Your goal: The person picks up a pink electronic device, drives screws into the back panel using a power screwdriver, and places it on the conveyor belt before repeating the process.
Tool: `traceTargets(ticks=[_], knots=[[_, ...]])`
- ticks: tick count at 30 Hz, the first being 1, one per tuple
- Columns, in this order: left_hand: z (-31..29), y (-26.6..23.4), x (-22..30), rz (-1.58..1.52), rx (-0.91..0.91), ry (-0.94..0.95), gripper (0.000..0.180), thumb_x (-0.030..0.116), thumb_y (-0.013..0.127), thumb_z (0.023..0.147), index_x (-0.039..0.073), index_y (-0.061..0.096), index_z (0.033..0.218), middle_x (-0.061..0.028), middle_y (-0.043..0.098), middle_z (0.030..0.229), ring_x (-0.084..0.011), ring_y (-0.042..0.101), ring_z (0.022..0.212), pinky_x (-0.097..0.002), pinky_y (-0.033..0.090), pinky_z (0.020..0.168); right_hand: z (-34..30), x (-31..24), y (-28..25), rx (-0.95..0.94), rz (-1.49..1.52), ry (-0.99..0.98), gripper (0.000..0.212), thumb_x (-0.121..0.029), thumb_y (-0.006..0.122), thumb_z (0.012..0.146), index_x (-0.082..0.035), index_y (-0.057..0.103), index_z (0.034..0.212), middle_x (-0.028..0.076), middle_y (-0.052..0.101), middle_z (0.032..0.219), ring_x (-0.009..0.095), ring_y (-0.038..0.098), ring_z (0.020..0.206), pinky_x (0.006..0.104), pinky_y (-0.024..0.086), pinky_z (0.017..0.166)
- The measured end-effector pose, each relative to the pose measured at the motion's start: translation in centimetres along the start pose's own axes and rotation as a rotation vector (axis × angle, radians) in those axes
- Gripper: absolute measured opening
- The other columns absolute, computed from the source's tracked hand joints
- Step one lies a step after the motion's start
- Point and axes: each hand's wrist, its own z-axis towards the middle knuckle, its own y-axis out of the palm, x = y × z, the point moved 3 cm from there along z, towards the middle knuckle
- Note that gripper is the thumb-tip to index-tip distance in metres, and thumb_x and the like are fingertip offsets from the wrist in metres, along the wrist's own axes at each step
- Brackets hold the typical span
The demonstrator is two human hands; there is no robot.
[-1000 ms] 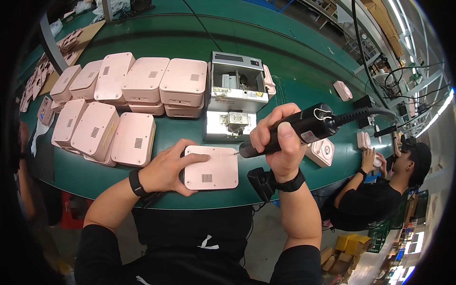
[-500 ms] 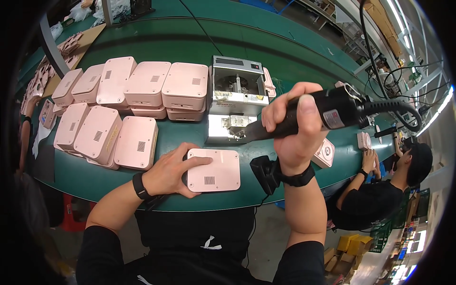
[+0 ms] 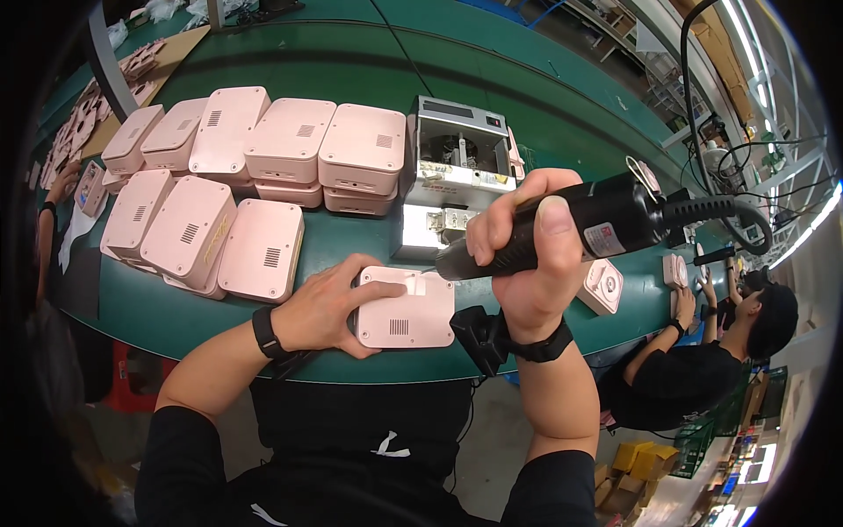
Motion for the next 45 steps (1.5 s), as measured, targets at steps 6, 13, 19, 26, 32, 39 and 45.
traceTargets(ticks=[6,13,19,26,32,39,45], knots=[[0.0,0.2,0.0,0.0,-0.002,-0.006,0.081,0.027,0.089,0.055,0.02,0.058,0.13,-0.0149,0.047,0.125,-0.0359,0.056,0.111,-0.0434,0.051,0.092,-1.0,2.2,0.1,-0.02,-0.037,0.007,0.036,-0.043,0.044,0.097,-0.007,0.045,0.1,0.006,0.048,0.064,0.016,0.044,0.048,0.0331,0.043,0.052],[0.0,0.3,-0.3,0.043,0.001,0.012,0.081,0.03,0.088,0.056,0.021,0.057,0.131,-0.0136,0.047,0.123,-0.0345,0.057,0.111,-0.0424,0.052,0.09,-1.1,2.8,-0.3,-0.072,-0.03,0.026,0.034,-0.042,0.046,0.097,-0.008,0.044,0.099,0.006,0.047,0.064,0.016,0.043,0.048,0.0334,0.042,0.052],[0.1,0.2,-0.2,0.039,-0.003,0.011,0.082,0.03,0.088,0.056,0.022,0.057,0.132,-0.0136,0.047,0.124,-0.0341,0.057,0.111,-0.0422,0.052,0.091,-1.0,3.0,-0.5,-0.065,-0.014,0.026,0.033,-0.041,0.046,0.097,-0.008,0.044,0.099,0.006,0.047,0.064,0.015,0.044,0.049,0.0334,0.042,0.052],[0.0,0.3,-0.3,0.031,-0.021,0.016,0.083,0.032,0.088,0.058,0.023,0.056,0.133,-0.0143,0.047,0.127,-0.035,0.056,0.113,-0.0429,0.052,0.092,-0.3,1.0,-0.6,0.042,0.001,0.004,0.032,-0.04,0.045,0.098,-0.008,0.046,0.099,0.006,0.048,0.065,0.015,0.044,0.051,0.0331,0.042,0.054],[0.0,0.4,0.4,-0.02,-0.032,0.029,0.085,0.034,0.088,0.062,0.024,0.052,0.139,-0.0165,0.044,0.135,-0.037,0.054,0.118,-0.0449,0.051,0.095,1.9,-1.1,-1.8,0.082,-0.078,-0.127,0.032,-0.04,0.046,0.099,-0.008,0.047,0.098,0.005,0.049,0.065,0.015,0.045,0.051,0.0329,0.042,0.056],[0.0,0.5,0.2,0.006,-0.045,0.048,0.085,0.033,0.087,0.066,0.023,0.049,0.141,-0.0175,0.042,0.137,-0.0386,0.053,0.12,-0.0449,0.05,0.097,2.1,0.3,-2.0,0.068,-0.177,0.015,0.034,-0.041,0.043,0.099,-0.007,0.047,0.098,0.005,0.049,0.065,0.016,0.046,0.051,0.0327,0.042,0.055],[-0.1,0.7,0.0,-0.002,-0.05,0.048,0.09,0.031,0.088,0.064,0.023,0.046,0.143,-0.0173,0.04,0.138,-0.0385,0.051,0.122,-0.045,0.048,0.1,-0.3,-0.2,2.5,-0.017,0.012,0.022,0.039,-0.045,0.045,0.098,-0.006,0.046,0.1,0.007,0.05,0.065,0.016,0.046,0.049,0.033,0.043,0.053]])
